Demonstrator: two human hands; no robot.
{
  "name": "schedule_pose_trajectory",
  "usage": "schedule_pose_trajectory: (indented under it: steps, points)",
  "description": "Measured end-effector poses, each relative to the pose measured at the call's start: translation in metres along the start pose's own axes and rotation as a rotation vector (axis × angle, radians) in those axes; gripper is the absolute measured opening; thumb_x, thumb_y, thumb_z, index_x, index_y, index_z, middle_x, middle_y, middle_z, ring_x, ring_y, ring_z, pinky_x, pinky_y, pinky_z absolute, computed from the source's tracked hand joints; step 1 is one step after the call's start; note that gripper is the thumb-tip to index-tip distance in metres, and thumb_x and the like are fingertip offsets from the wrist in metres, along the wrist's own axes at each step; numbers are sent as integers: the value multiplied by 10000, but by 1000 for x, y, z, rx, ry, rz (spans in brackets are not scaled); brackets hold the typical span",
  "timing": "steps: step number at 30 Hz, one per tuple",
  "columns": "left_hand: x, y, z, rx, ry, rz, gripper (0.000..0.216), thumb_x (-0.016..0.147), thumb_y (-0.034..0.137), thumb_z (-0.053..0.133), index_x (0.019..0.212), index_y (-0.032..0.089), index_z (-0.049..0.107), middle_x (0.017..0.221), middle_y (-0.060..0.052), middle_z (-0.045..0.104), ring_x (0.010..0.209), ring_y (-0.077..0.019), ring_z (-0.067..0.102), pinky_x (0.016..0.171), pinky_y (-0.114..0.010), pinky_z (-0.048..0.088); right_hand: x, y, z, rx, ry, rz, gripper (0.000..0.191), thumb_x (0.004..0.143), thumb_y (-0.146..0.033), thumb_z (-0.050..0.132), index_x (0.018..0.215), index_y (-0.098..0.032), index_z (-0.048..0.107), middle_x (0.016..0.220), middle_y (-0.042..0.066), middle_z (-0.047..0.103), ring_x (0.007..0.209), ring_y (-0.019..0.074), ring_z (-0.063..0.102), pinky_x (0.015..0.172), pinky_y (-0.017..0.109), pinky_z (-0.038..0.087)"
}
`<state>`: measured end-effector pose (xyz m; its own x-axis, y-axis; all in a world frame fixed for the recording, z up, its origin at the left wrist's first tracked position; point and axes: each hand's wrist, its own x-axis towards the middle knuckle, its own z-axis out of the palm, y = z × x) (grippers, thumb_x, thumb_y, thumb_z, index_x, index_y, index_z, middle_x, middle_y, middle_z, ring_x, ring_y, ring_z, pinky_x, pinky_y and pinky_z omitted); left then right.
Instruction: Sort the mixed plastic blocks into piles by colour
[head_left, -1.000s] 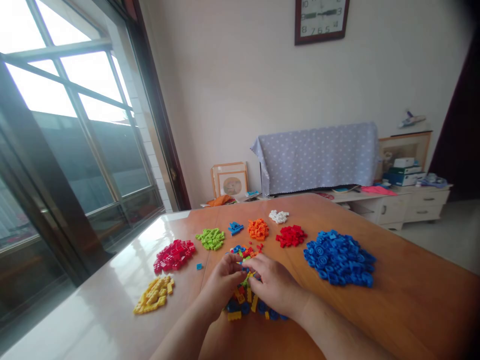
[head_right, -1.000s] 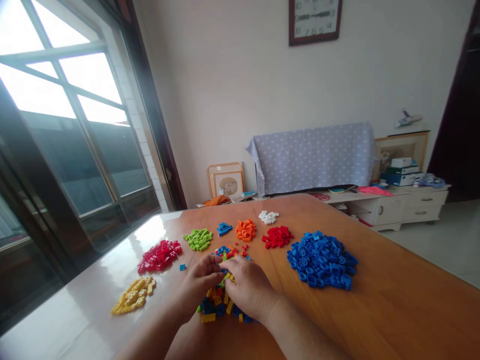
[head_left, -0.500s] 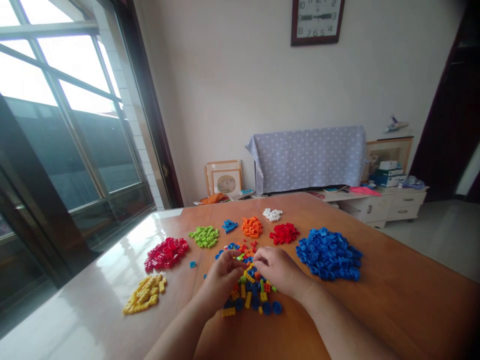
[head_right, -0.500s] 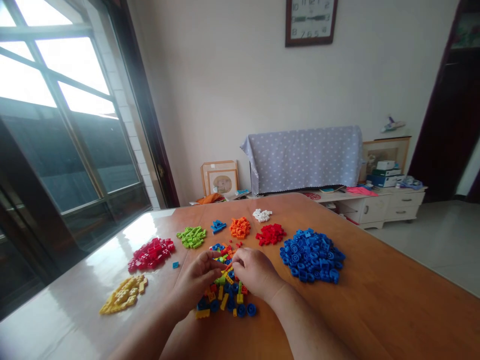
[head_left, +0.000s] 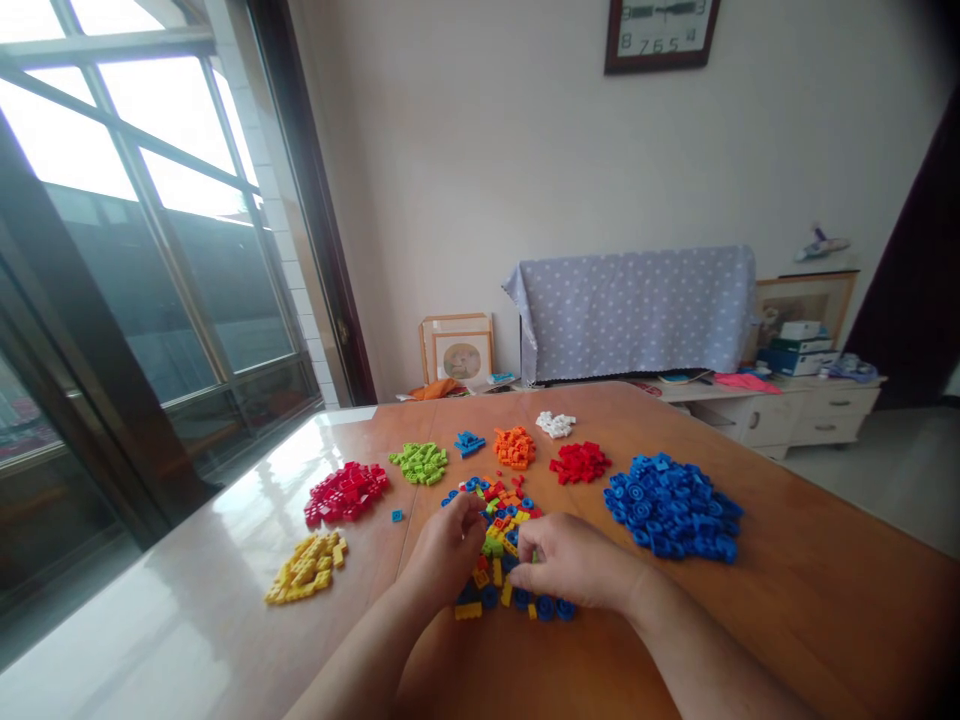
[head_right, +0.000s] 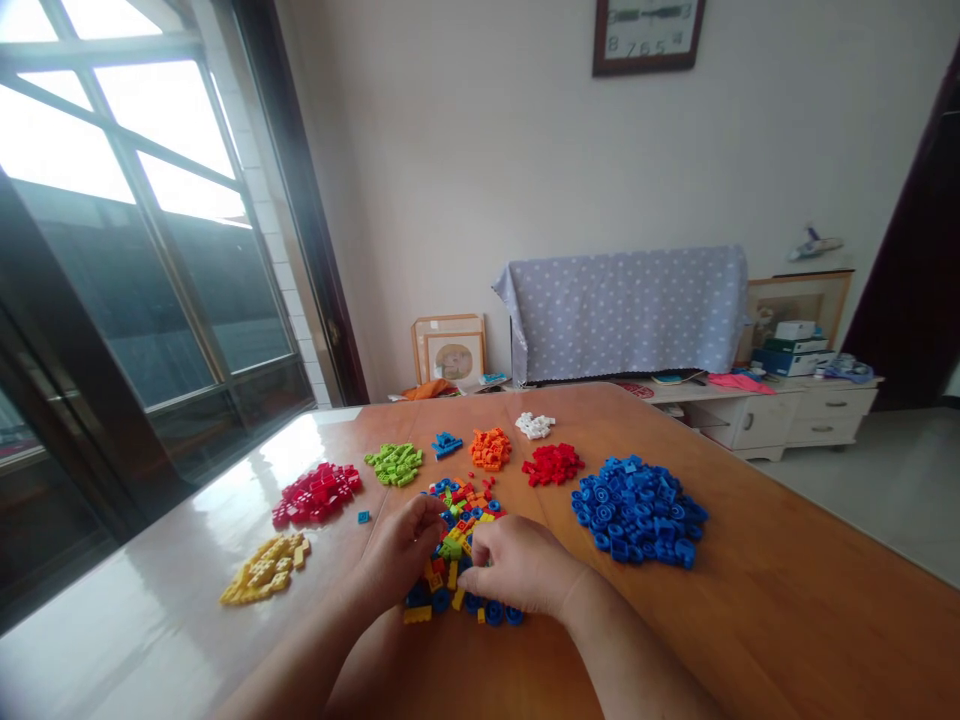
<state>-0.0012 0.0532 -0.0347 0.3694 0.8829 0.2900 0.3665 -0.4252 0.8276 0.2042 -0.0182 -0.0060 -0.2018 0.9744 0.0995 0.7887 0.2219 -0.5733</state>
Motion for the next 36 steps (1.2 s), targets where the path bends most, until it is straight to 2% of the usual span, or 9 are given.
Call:
schedule_pose_trajectory:
  steps: [7, 13, 17, 20, 24, 27, 29, 32, 36]
  points:
    - [-2, 1, 1, 63, -17, -2, 182, 838, 324, 558, 952, 220, 655, 848, -22, 679, 751, -153, 581, 641, -215, 415, 5, 1, 5, -147, 46, 66, 122, 697, -331, 744, 771, -247, 697, 720, -13, 681, 673, 141, 569, 558, 238, 256]
    - [-2, 7, -3, 178, -47, 33, 198, 875, 323, 499, 957, 201, 632, 827, -7, 660, 715, -131, 567, 629, -208, 405, 6, 4, 8, -218, 4, 72, 133, 712, -349, 705, 813, -263, 701, 773, -13, 701, 716, 154, 584, 561, 243, 248]
    - [-1, 11, -4, 191, -39, 51, 195, 873, 327, 502, 937, 199, 635, 841, -14, 670, 734, -138, 577, 646, -216, 416, 6, 5, 3, -142, 14, 51, 96, 746, -323, 661, 795, -243, 682, 741, -23, 685, 684, 133, 561, 555, 231, 261]
    - [-1, 12, -6, 223, -34, 53, 205, 877, 338, 499, 939, 201, 638, 828, -14, 668, 728, -144, 574, 645, -226, 416, 7, 16, -13, -52, 112, 85, 149, 807, -364, 610, 818, -229, 671, 720, -20, 670, 653, 126, 544, 553, 225, 282]
    - [0, 7, -10, 266, -30, 87, 221, 901, 348, 475, 948, 203, 635, 841, -16, 672, 747, -151, 579, 667, -240, 419, 7, 49, -48, -32, 384, 220, 210, 841, -412, 572, 822, -213, 636, 719, -3, 657, 656, 137, 554, 561, 231, 309]
    - [1, 4, -12, 281, -24, 108, 226, 911, 352, 464, 951, 206, 631, 831, -14, 668, 745, -153, 578, 670, -244, 417, 3, 80, -72, -81, 572, 426, 250, 856, -449, 535, 805, -223, 629, 701, 17, 661, 651, 158, 563, 563, 248, 317]
    - [1, 3, -13, 292, -30, 101, 224, 911, 352, 465, 954, 207, 631, 835, -13, 671, 747, -154, 581, 674, -247, 417, -1, 98, -82, -120, 643, 558, 272, 851, -480, 529, 809, -232, 631, 746, 40, 688, 661, 175, 580, 560, 260, 319]
    - [1, 3, -14, 305, -41, 83, 216, 913, 348, 463, 953, 210, 624, 844, -8, 673, 746, -153, 582, 678, -249, 416, -4, 118, -87, -165, 640, 696, 306, 853, -508, 501, 839, -240, 649, 799, 68, 713, 664, 198, 606, 556, 276, 333]
    - [1, 4, -15, 315, -49, 77, 213, 920, 351, 454, 952, 210, 610, 849, -9, 670, 753, -154, 577, 679, -249, 412, -3, 132, -84, -191, 545, 783, 290, 825, -498, 521, 854, -253, 674, 850, 87, 734, 709, 225, 646, 588, 292, 381]
